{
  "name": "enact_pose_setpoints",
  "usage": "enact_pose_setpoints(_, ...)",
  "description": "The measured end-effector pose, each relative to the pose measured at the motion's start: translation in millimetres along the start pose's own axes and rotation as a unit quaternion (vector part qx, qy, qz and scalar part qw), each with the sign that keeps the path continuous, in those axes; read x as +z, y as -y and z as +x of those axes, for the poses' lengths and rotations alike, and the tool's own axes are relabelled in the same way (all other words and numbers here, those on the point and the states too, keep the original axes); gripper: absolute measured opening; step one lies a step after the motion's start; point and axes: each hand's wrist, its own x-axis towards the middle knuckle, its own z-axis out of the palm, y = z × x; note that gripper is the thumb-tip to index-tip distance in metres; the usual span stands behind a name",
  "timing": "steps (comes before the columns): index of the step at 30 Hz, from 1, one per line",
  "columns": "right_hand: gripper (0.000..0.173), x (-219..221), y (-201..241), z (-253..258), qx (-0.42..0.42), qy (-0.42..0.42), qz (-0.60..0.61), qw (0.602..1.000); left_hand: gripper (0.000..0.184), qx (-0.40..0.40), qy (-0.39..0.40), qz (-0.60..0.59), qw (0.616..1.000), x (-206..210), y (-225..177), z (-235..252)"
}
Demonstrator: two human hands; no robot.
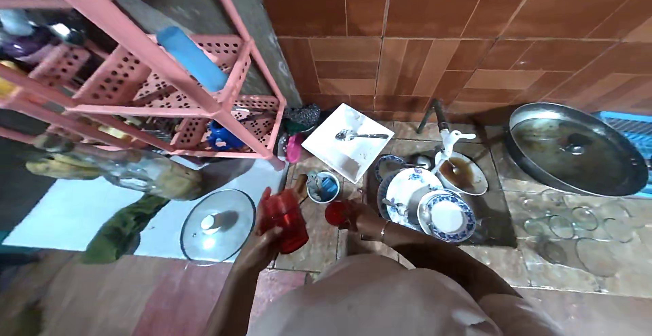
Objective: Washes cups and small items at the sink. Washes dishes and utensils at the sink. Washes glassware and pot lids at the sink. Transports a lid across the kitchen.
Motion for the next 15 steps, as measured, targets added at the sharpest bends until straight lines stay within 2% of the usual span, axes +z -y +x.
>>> enact_pose_setpoints(2,0.043,-15.8,-4.4,-13.2,0.039,0.029,0.034,0.998,0.125,0.003,-0.030,0.002,1.000,-21.3,4.4,-9.1)
enact_pose_setpoints(5,0.054,-49.2,-27.4,-53.3,0.080,0.024,0.095,0.992,0.125,-0.012,-0.091,-0.007,0.996,-43.9,17.6,-22.8)
enact_pose_setpoints(7,0.059,-70.3,-52.1,-83.0,0.141,-0.021,0.098,0.985,0.123,-0.023,-0.116,-0.020,0.993,-52.4,28.1,-27.6)
enact_pose_setpoints(10,0.063,-100.3,-93.4,-116.0,0.248,-0.103,0.082,0.960,0.125,-0.021,-0.103,-0.029,0.994,-49.0,34.6,-21.1)
enact_pose_setpoints(15,0.058,-125.5,-148.7,-131.6,0.339,-0.260,0.116,0.897,0.122,0.004,-0.031,-0.023,0.999,-0.8,28.5,8.3)
